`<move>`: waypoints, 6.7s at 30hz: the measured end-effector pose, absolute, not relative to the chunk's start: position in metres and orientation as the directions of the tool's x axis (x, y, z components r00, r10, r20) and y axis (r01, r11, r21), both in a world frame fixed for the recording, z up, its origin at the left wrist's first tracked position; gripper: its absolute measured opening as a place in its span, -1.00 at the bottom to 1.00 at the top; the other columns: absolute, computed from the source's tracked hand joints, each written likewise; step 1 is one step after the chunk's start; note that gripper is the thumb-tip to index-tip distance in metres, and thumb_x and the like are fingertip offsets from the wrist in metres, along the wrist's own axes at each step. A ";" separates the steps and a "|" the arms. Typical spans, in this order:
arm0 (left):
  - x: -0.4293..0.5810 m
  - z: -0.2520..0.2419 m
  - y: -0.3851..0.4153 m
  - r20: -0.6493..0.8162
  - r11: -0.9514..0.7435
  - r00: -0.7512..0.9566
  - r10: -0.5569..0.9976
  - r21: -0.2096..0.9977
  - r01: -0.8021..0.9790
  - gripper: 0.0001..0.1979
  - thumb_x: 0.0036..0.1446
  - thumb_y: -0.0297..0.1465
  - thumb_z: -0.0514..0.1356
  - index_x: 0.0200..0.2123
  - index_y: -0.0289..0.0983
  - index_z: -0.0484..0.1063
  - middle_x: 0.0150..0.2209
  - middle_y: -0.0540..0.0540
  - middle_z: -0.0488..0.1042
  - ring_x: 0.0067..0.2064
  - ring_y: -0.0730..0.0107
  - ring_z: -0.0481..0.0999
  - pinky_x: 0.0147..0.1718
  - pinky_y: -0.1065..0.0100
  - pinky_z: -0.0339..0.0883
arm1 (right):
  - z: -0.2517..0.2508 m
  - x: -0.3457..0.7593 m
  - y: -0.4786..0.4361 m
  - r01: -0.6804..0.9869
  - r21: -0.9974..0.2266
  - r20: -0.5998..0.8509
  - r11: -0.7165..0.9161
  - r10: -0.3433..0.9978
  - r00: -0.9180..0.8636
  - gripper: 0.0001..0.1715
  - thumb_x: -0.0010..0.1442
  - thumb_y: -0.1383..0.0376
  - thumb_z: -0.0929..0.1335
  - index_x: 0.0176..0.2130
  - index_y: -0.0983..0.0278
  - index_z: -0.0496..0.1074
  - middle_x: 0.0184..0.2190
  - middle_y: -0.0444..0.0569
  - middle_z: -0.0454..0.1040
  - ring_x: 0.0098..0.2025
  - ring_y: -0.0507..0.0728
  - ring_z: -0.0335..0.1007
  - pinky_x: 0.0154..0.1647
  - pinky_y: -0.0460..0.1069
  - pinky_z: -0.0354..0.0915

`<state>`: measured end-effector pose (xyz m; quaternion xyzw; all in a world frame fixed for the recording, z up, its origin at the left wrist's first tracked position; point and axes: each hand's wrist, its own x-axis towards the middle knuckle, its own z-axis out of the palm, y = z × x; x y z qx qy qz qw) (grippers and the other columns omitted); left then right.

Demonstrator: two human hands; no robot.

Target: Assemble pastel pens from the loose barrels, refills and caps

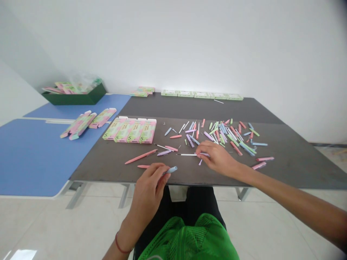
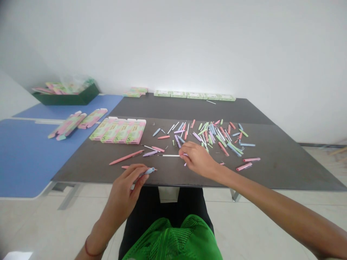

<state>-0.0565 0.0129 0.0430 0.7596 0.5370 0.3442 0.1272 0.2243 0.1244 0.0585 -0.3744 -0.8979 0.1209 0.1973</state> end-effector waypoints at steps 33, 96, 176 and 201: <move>-0.041 0.017 -0.004 0.319 -0.561 0.466 0.825 0.556 0.614 -0.83 0.39 -0.51 0.17 -0.02 -0.21 0.47 -0.14 -0.06 0.65 -0.17 0.25 0.64 -0.16 0.25 0.49 | 0.054 0.248 0.159 0.297 -0.908 0.099 0.294 0.841 -0.531 -0.93 0.42 0.25 0.27 -0.14 0.20 0.28 -0.39 -0.11 0.54 -0.39 0.07 0.47 -0.29 -0.01 0.39; 0.003 0.005 0.029 0.254 -0.605 0.554 0.793 0.429 0.671 -0.75 0.25 -0.63 0.04 -0.34 -0.24 0.44 -0.36 -0.04 0.49 -0.32 0.31 0.44 -0.30 0.30 0.24 | 0.038 0.254 0.077 0.539 -0.779 -0.056 0.320 0.820 -0.569 -0.74 0.37 0.28 0.24 -0.38 0.24 0.33 -0.56 -0.23 0.20 -0.51 0.03 0.12 -0.42 -0.05 0.05; -0.033 0.043 0.058 0.293 -0.250 0.002 0.956 0.811 0.529 -0.70 0.28 -0.24 0.31 0.02 -0.23 0.61 -0.30 -0.07 0.69 -0.34 0.30 0.65 -0.35 0.39 0.40 | 0.073 0.186 0.165 0.440 -0.866 -0.121 0.236 0.755 -0.644 -0.66 0.21 0.09 0.45 -0.26 0.35 0.57 -0.60 -0.27 0.16 -0.53 -0.03 -0.02 -0.47 -0.08 -0.07; -0.021 0.077 0.017 0.567 -0.402 -0.105 0.817 0.691 0.601 -0.91 0.24 -0.35 0.38 -0.20 -0.16 0.69 -0.59 0.15 0.43 -0.58 0.60 0.27 -0.51 0.49 0.24 | 0.115 0.244 0.066 0.672 -0.275 0.271 0.687 0.726 -0.632 -0.51 0.56 0.16 0.15 -0.18 0.30 0.54 -0.42 -0.01 0.53 -0.40 0.10 0.40 -0.35 -0.01 0.06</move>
